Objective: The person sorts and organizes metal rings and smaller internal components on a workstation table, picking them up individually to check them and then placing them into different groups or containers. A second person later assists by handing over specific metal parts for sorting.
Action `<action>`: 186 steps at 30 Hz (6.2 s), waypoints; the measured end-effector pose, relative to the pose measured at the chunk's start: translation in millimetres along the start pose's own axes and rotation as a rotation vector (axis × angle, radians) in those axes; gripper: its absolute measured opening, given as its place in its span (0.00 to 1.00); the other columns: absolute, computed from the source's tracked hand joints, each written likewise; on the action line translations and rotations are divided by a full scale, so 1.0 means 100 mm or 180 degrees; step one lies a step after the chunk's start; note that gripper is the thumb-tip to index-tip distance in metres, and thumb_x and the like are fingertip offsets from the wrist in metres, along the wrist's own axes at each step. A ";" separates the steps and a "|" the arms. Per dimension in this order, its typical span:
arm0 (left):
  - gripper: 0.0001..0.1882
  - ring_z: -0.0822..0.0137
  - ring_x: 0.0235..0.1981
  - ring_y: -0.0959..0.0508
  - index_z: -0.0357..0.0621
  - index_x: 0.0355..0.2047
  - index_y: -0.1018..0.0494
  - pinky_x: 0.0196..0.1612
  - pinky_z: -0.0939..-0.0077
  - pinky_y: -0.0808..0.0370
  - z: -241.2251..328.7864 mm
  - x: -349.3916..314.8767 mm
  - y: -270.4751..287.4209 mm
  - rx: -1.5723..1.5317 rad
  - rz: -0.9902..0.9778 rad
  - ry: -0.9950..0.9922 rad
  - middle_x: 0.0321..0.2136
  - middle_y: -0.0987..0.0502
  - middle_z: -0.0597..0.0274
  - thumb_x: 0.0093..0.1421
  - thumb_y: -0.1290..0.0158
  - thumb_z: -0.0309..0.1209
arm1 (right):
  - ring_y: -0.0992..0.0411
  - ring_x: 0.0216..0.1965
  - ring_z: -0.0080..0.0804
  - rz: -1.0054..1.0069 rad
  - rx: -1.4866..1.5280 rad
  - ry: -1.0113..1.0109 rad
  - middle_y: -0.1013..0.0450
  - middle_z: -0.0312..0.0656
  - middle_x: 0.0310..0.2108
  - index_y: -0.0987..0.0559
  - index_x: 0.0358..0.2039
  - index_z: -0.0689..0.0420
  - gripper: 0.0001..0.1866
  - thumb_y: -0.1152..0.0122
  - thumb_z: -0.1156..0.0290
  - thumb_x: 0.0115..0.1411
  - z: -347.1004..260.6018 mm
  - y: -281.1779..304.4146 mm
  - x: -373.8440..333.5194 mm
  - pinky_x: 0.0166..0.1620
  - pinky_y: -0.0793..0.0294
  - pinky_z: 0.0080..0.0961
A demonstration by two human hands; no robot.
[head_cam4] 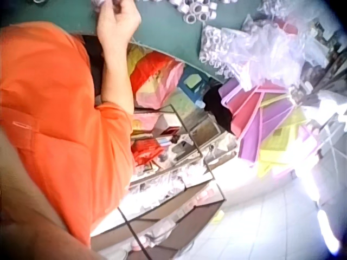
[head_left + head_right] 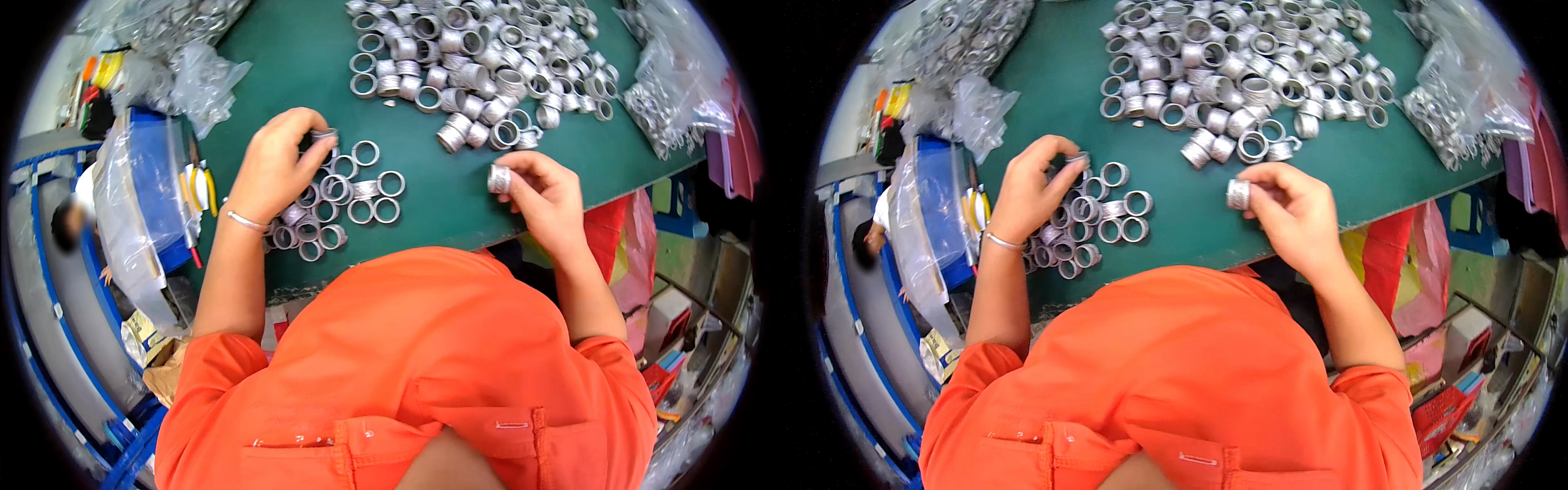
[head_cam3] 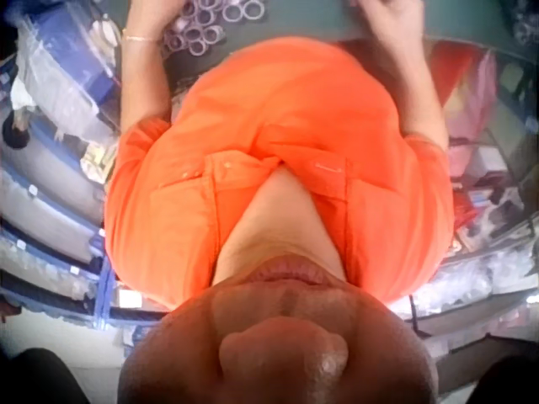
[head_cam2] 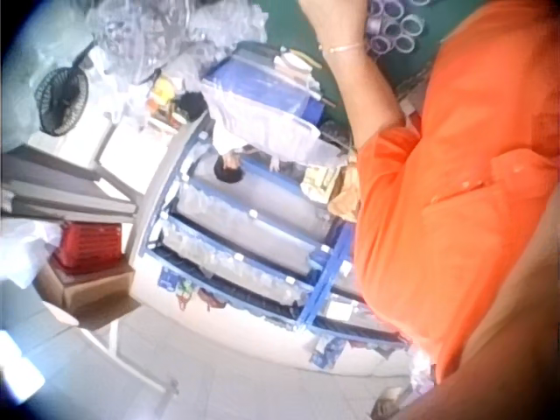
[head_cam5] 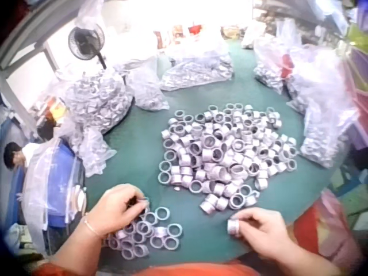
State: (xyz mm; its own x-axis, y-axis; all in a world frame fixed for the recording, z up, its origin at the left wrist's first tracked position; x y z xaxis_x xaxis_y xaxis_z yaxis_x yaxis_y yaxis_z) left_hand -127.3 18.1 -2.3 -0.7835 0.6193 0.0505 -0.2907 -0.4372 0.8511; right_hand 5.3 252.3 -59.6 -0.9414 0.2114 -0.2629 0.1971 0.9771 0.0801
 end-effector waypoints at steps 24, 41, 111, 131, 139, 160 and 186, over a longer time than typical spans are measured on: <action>0.09 0.57 0.41 0.24 0.38 0.35 0.27 0.43 0.72 0.28 0.09 0.06 0.10 -0.0008 0.0235 -0.0098 0.40 0.25 0.55 0.53 0.43 0.24 | 0.31 0.28 0.15 0.2469 -0.1372 -0.0079 0.28 0.31 0.23 0.23 0.30 0.61 0.03 0.43 0.79 0.54 0.46 2.49 -1.04 0.31 0.33 0.12; 0.07 0.62 0.34 0.24 0.38 0.29 0.27 0.36 0.74 0.27 1.02 0.11 -0.27 -0.0892 0.0111 -0.1011 0.32 0.24 0.57 0.49 0.42 0.19 | 0.29 0.38 0.41 0.0357 -0.2898 0.2649 0.29 0.45 0.37 0.23 0.33 0.60 0.11 0.40 0.83 0.46 -0.74 -0.03 0.00 0.41 0.29 0.30; 0.24 0.60 0.36 0.25 0.41 0.42 0.27 0.40 0.72 0.27 0.95 0.00 -0.16 -0.1453 -0.0248 -0.0946 0.38 0.27 0.55 0.43 0.34 0.28 | 0.27 0.34 0.25 -0.0740 0.1750 0.0120 0.28 0.43 0.36 0.37 0.46 0.57 0.18 0.41 0.78 0.57 -0.18 -0.43 -0.09 0.33 0.27 0.17; 0.15 0.57 0.37 0.26 0.40 0.32 0.26 0.41 0.69 0.29 0.51 -0.16 0.00 0.0076 -0.0238 -0.0941 0.34 0.25 0.57 0.42 0.36 0.26 | 0.30 0.27 0.29 0.0606 -0.1638 0.1952 0.29 0.39 0.28 0.22 0.33 0.60 0.09 0.39 0.82 0.49 -0.74 -0.14 -0.02 0.28 0.31 0.24; 0.19 0.57 0.37 0.26 0.41 0.35 0.25 0.42 0.68 0.29 0.56 -0.11 0.03 -0.0043 -0.0238 -0.1001 0.36 0.25 0.56 0.40 0.34 0.28 | 0.36 0.13 0.16 -0.0722 0.1614 -0.0992 0.27 0.39 0.19 0.23 0.30 0.64 0.09 0.48 0.73 0.61 0.01 -0.33 0.02 0.16 0.40 0.11; 0.12 0.58 0.43 0.28 0.41 0.36 0.27 0.47 0.68 0.34 0.58 0.09 -0.29 0.0457 -0.0439 -0.0924 0.40 0.26 0.58 0.50 0.42 0.25 | 0.28 0.28 0.45 0.0490 -0.1897 0.1310 0.28 0.48 0.28 0.23 0.29 0.62 0.06 0.40 0.73 0.55 -0.44 -0.33 0.28 0.32 0.27 0.33; 0.08 0.55 0.36 0.28 0.39 0.29 0.27 0.41 0.66 0.31 0.60 0.18 -0.24 0.0175 -0.0303 -0.0790 0.31 0.27 0.57 0.50 0.40 0.27 | 0.30 0.42 0.27 -0.0117 0.1444 0.1009 0.33 0.44 0.43 0.41 0.55 0.59 0.31 0.43 0.90 0.52 -0.24 -0.05 -0.09 0.44 0.27 0.23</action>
State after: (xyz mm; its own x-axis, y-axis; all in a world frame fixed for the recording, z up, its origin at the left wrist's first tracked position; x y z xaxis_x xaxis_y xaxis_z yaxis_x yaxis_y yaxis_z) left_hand -101.6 79.4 9.4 -0.5934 0.7999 0.0898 -0.3210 -0.3375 0.8849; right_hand 6.3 244.6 -34.0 -0.9724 0.2279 0.0501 0.1947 0.9108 -0.3642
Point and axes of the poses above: each hand's wrist, its own x-axis towards the middle knuckle, its own y-axis out of the back of the hand, z = x × y, the point moved 10 cm from there along x, towards the middle knuckle
